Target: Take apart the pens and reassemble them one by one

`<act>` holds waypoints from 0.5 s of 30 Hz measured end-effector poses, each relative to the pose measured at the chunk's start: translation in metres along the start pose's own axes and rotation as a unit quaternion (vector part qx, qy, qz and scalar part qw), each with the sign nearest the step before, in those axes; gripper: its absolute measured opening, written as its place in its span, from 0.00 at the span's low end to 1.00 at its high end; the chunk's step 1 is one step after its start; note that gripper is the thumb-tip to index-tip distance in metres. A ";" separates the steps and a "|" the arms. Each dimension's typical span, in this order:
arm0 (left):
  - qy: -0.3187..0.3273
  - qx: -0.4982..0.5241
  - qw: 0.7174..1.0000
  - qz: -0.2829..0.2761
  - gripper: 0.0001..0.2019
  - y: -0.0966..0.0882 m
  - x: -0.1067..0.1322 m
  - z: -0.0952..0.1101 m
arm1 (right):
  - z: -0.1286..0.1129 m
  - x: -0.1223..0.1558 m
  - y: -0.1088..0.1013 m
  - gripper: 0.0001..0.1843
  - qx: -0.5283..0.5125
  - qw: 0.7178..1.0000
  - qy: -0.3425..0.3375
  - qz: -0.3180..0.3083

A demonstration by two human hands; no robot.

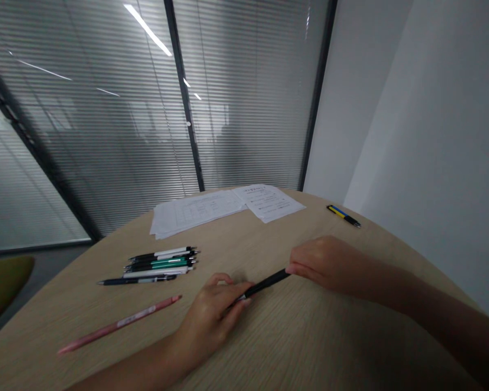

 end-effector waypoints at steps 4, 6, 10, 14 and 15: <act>-0.045 0.011 0.999 -0.018 0.10 0.000 -0.002 -0.006 | 0.000 0.002 -0.006 0.10 -0.044 0.998 -0.025 0.038; -0.048 0.019 0.998 -0.020 0.10 0.000 -0.002 -0.007 | 0.002 0.004 -0.008 0.09 -0.070 0.996 -0.032 0.053; -0.033 0.011 0.999 -0.003 0.10 -0.002 -0.001 -0.006 | 0.003 0.004 -0.006 0.04 -0.062 0.997 -0.029 0.041; -0.021 0.005 1.000 -0.002 0.10 0.000 0.001 -0.007 | 0.000 0.003 -0.004 0.05 -0.036 0.999 -0.029 0.018; -0.016 0.003 1.000 0.000 0.10 0.000 0.001 -0.006 | 0.000 0.002 -0.003 0.06 -0.032 0.999 -0.027 0.008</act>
Point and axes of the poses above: each hand's wrist, its own x-axis away from the middle knuckle, its own y-axis out of the palm, z = x × y, the point moved 7 cm from there along -x, towards the middle knuckle, and after that the axes turned 8 degrees about -z, right-handed, at the moved point
